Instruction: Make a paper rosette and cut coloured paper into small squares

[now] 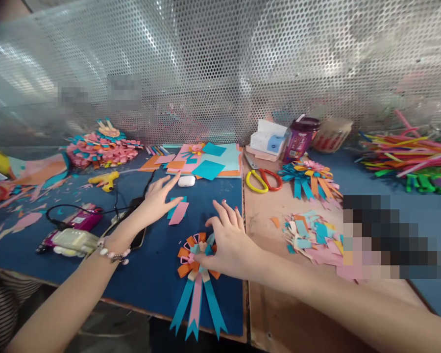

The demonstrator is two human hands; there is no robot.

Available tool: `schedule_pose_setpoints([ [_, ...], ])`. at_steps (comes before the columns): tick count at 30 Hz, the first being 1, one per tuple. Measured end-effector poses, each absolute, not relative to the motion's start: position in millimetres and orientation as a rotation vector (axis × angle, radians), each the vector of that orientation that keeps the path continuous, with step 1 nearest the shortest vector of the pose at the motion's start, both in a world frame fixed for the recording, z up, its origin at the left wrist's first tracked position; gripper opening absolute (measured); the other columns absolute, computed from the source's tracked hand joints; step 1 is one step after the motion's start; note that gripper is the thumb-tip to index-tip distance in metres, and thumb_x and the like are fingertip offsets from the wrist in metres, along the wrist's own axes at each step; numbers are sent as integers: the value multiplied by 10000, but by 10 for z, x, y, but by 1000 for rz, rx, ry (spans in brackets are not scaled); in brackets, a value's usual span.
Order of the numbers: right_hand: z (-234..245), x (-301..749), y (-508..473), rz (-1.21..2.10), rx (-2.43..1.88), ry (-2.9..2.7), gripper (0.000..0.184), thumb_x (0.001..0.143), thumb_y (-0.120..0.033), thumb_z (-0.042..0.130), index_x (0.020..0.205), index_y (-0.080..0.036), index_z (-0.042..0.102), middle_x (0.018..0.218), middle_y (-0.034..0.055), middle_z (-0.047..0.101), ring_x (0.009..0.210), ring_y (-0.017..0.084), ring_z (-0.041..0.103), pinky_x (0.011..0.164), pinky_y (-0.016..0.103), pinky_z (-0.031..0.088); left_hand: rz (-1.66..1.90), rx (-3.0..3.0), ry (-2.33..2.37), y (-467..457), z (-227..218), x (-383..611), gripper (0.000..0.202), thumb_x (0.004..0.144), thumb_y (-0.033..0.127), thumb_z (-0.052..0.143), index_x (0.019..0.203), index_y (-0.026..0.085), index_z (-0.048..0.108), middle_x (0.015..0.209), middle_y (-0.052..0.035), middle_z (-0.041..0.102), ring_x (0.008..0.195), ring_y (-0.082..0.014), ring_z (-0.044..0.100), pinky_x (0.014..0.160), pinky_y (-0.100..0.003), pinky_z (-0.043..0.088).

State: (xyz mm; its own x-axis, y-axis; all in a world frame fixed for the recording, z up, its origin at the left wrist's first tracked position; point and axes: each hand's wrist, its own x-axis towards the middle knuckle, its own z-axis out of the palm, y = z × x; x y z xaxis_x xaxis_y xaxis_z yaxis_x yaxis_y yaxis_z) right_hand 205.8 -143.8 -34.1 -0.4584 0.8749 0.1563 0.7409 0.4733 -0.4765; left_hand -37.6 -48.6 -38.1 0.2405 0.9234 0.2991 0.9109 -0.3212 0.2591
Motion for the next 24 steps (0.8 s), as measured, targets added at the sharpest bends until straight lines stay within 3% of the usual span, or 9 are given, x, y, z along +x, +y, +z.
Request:
schedule_pose_setpoints([
  [2,-236,2059,-1463,488,-1221,-2305,406,767,-393,632,1097,-174,542,1501,155,221,1405,350,121,1088,578,226,614,2463,1827,-502,-382,-356,652,846,399,561,1438,352,291,1430,-109,346,1323,-348,274,1048,-540,274],
  [4,-53,2085,-1509,521,-1050,-2245,291,825,-235,544,1113,-200,536,1441,129,316,1355,278,268,1056,493,329,619,2504,1752,-530,-353,-326,482,856,389,550,1329,340,478,1406,-79,377,1322,-322,266,1070,-521,258],
  [6,144,2124,-1540,582,-923,-2187,259,842,-148,482,1085,-210,548,1260,107,481,1177,203,465,950,382,444,595,2548,1597,-572,-297,-293,267,856,385,552,1084,301,664,1345,-53,437,1309,-293,282,1088,-497,248],
  [8,262,2164,-1512,641,-893,-2181,199,858,-134,470,1016,-202,570,1006,63,578,893,142,565,760,278,500,494,2565,1366,-624,-230,-264,190,840,396,578,882,268,713,1275,-41,489,1293,-272,309,1095,-481,252],
  [11,173,2224,-1336,502,-1002,-2253,82,873,-211,529,837,-171,589,746,14,563,639,113,508,587,241,447,254,2521,1033,-693,-157,-243,173,817,412,615,857,277,715,1259,-36,500,1316,-263,289,1094,-474,263],
  [14,-98,2284,-1128,104,-1080,-2345,241,833,-316,622,662,-159,556,675,24,531,688,153,497,641,288,430,104,2483,879,-719,-143,-251,184,806,418,629,937,316,708,1343,-18,443,1382,-284,166,1102,-506,232],
  [17,-189,2301,-1076,-102,-1098,-2439,257,844,-328,616,659,-152,582,723,46,543,715,162,510,640,285,425,26,2459,803,-718,-146,-270,212,804,418,631,992,343,694,1411,7,380,1411,-295,75,1112,-517,206],
  [20,64,2246,-1215,-212,-1104,-2438,309,900,-351,527,669,-157,591,733,43,545,611,134,488,518,262,375,-13,2460,762,-723,-131,-281,228,807,418,629,1020,355,683,1433,16,353,1420,-292,51,1124,-516,181],
  [24,459,2287,-1611,-70,-904,-2255,527,864,-639,395,605,-195,511,683,43,529,613,149,514,498,271,410,-39,2460,760,-738,-113,-278,250,771,411,673,1011,344,687,1423,-2,373,1418,-311,66,1127,-530,156],
])
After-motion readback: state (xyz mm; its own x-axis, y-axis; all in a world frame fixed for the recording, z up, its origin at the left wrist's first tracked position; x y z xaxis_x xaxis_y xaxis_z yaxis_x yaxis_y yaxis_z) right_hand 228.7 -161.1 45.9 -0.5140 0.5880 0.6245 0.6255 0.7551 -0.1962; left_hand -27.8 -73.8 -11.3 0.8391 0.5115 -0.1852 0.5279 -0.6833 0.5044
